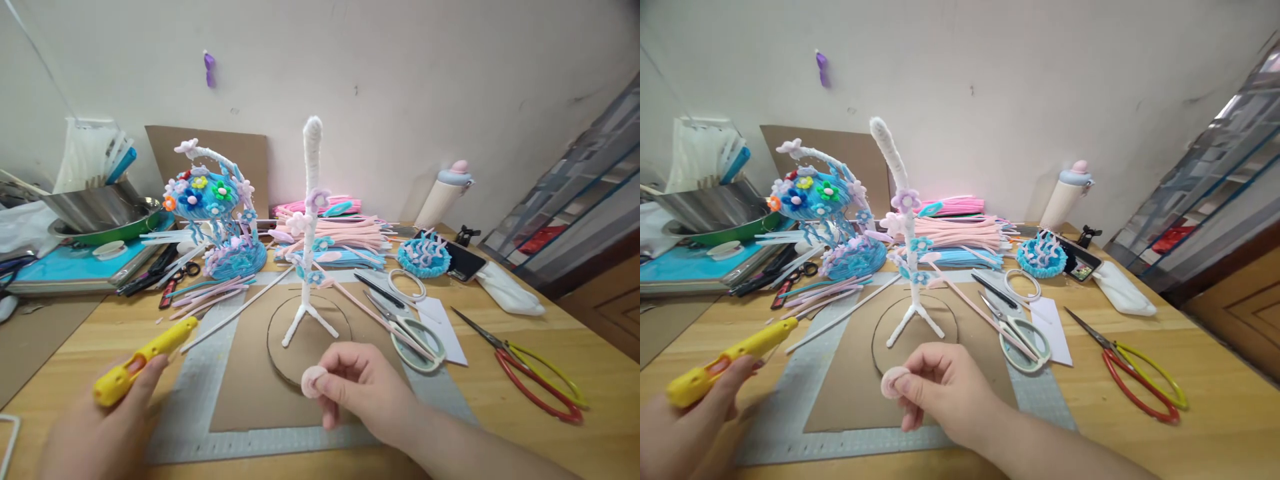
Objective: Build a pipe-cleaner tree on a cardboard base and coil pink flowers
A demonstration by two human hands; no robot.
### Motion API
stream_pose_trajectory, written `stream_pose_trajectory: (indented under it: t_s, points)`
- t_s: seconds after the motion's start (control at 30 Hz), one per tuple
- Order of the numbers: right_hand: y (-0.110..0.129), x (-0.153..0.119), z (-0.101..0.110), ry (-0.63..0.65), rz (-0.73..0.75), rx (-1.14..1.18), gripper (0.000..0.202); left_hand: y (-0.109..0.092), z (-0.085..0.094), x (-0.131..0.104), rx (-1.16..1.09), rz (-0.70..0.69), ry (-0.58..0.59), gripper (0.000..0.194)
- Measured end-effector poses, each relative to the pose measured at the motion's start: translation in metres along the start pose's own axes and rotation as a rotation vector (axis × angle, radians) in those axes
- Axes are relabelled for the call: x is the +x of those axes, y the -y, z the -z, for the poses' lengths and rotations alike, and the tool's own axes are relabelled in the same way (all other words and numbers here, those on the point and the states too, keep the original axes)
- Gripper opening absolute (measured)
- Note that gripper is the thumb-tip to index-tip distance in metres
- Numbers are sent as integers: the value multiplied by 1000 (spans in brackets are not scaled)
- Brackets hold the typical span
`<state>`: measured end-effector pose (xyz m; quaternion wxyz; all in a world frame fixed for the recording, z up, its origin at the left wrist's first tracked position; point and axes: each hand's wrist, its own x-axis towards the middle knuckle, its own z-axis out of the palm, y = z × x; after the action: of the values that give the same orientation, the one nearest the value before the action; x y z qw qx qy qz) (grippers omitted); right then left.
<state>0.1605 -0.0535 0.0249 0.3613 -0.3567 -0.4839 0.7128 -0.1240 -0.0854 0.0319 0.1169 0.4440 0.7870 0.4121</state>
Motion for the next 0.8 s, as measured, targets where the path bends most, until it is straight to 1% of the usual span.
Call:
stream_pose_trajectory:
  t_s: [0.03, 0.07, 0.13, 0.17, 0.2, 0.23, 0.27, 0.33, 0.37, 0.4, 0.43, 0.47, 0.5, 0.53, 0.57, 0.6, 0.67, 0.7, 0.77, 0.8]
  points:
    - [1, -2, -1, -33, 60, -90, 29, 2, 5, 9, 245, -35, 12, 35]
    - [2, -4, -2, -55, 132, -183, 26, 7, 10, 17, 429, -83, 38, 37]
    - [2, -7, -2, -56, 286, -347, 19, 22, 17, 34, 664, -260, 132, 40]
    - [2, -8, -2, -43, 340, -396, 17, 30, 20, 40, 749, -315, 74, 40]
    - [2, -9, -2, -35, 361, -405, 16, 37, 22, 45, 789, -347, 98, 39]
    - [1, -9, -2, -36, 343, -370, 16, 42, 23, 48, 831, -357, 80, 41]
    - [1, -8, -2, -44, 294, -301, 18, 43, 23, 48, 862, -370, 90, 43]
    - [0, -6, -2, -48, 164, -117, 24, 34, 18, 41, 900, -345, 9, 51]
    - [-1, -4, -2, -39, 111, -29, 26, 25, 15, 34, 863, -326, -71, 52]
    - [-2, -2, -2, -24, 80, 47, 28, 14, 10, 25, 752, -338, -75, 52]
    - [-3, -1, -1, -6, 68, 109, 28, 2, 3, 14, 579, -353, -74, 51]
    - [-4, 1, -1, 5, 68, 160, 28, -11, -4, 2, 360, -360, 17, 48]
    - [-6, 2, 0, 5, 72, 203, 28, -25, -13, -10, 133, -332, 186, 44]
    - [-7, 4, 0, -3, 79, 235, 27, -39, -22, -22, -82, -261, 346, 40]
    - [-8, 4, 1, -20, 87, 256, 26, -53, -32, -33, -286, -160, 516, 35]
    - [-9, 5, 1, -41, 98, 270, 25, -66, -42, -42, -447, -76, 652, 33]
    - [-10, 6, 2, -92, 125, 276, 23, -88, -62, -54, -661, 40, 782, 31]
    - [-10, 6, 2, -115, 141, 274, 22, -97, -70, -57, -758, 67, 802, 29]
    - [-10, 7, 2, -161, 167, 266, 21, -109, -85, -59, -872, 115, 892, 28]
    - [-10, 7, 3, -185, 174, 260, 22, -112, -90, -59, -914, 130, 904, 28]
